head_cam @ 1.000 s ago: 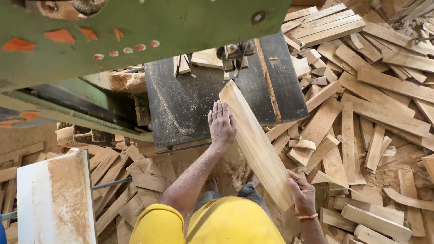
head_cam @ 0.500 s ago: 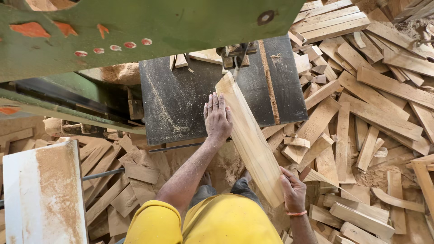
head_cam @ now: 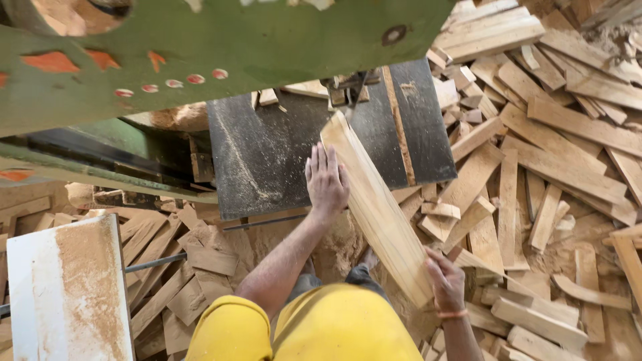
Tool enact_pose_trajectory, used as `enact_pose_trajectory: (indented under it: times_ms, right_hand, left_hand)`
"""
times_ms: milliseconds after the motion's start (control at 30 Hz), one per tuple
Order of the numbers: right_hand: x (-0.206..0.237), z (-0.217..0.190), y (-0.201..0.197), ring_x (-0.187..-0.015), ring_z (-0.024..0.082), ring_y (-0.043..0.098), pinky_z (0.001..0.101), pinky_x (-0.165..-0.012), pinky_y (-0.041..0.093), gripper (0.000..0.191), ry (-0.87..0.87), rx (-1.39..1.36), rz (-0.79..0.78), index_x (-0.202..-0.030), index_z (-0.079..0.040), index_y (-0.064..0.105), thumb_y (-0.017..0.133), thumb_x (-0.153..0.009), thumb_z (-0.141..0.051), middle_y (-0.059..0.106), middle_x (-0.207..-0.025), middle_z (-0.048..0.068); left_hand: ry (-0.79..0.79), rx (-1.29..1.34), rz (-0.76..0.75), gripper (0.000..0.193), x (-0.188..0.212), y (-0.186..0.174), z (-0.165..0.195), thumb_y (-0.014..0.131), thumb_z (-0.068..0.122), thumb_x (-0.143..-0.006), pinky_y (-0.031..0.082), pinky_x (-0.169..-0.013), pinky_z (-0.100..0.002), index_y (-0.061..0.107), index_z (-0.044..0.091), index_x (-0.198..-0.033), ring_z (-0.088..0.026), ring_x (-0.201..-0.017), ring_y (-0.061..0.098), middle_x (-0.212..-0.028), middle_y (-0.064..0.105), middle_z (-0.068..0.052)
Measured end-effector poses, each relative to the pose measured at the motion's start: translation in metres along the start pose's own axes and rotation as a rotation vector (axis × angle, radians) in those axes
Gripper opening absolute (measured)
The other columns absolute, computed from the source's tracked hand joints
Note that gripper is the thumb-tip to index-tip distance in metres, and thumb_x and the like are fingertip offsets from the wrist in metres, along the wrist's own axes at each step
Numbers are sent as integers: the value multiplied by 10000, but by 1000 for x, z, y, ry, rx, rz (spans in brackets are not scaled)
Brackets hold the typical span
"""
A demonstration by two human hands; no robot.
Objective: The person cuts wooden planks and shaped wood pieces on a bandsaw, guiding each piece against the blade with both hands. They set cut pieces aside, pick up new boards from the surrounding scrap pile, and continue cutting pieces one after another.
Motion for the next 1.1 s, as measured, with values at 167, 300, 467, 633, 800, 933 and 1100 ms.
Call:
enact_pose_trajectory:
  times_ms: [167,300,467,633,800,933,1100]
  right_hand:
    - [-16,-4,4,-978,111,688,246,-868,549,335,-23,-2,-46,-1289,54,698,650,-972,-45,756,-1139,96]
    - [-16,-8,10,-963,111,685,242,-857,547,328,-12,-36,-26,-1280,63,699,654,-972,-40,757,-1129,94]
    - [-20,-7,16,-965,108,674,238,-864,537,326,-43,-19,-30,-1283,54,705,658,-972,-32,751,-1131,92]
    - [-21,-7,22,-970,106,675,241,-866,541,321,-29,-38,-23,-1274,34,708,652,-965,-31,749,-1131,80]
    - [-24,-11,29,-985,99,665,234,-879,532,319,-47,-32,-19,-1284,32,710,656,-978,-40,740,-1149,74]
    - [-24,-14,36,-982,105,675,244,-876,537,317,-35,-55,-7,-1275,27,707,649,-972,-49,745,-1155,78]
    - [-19,-20,52,-975,138,688,274,-874,555,338,-19,-60,-2,-1295,43,690,625,-975,-46,754,-1148,106]
  left_hand:
    - [-12,-10,33,593,-18,-4,0,355,314,-1071,170,-1277,-491,365,-42,-1545,-399,-1529,302,-1598,377,-282]
    - [-20,7,11,593,-21,-3,-1,346,309,-1080,174,-1271,-498,364,-49,-1552,-404,-1522,308,-1594,389,-286]
    - [-20,-3,9,593,-27,1,-7,344,307,-1079,173,-1275,-501,360,-41,-1558,-409,-1528,300,-1597,372,-286]
    - [-27,0,-14,594,-34,4,-10,347,309,-1072,157,-1265,-508,342,-22,-1565,-406,-1525,283,-1601,357,-283]
    - [-32,-21,-34,589,-38,4,-12,345,309,-1079,147,-1283,-492,327,-7,-1576,-388,-1545,263,-1622,340,-270]
    - [-25,-19,-27,587,-43,7,-16,339,311,-1078,138,-1279,-490,338,-3,-1574,-379,-1543,260,-1624,335,-263]
    - [5,-20,-26,585,-52,11,-23,336,316,-1074,123,-1283,-484,344,21,-1579,-355,-1547,259,-1639,325,-241]
Point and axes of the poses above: each hand's wrist, its own x-axis away from the middle knuckle, its own y-axis out of the palm, z = x × y, the point moved 1 cm from there along -x, towards the middle knuckle
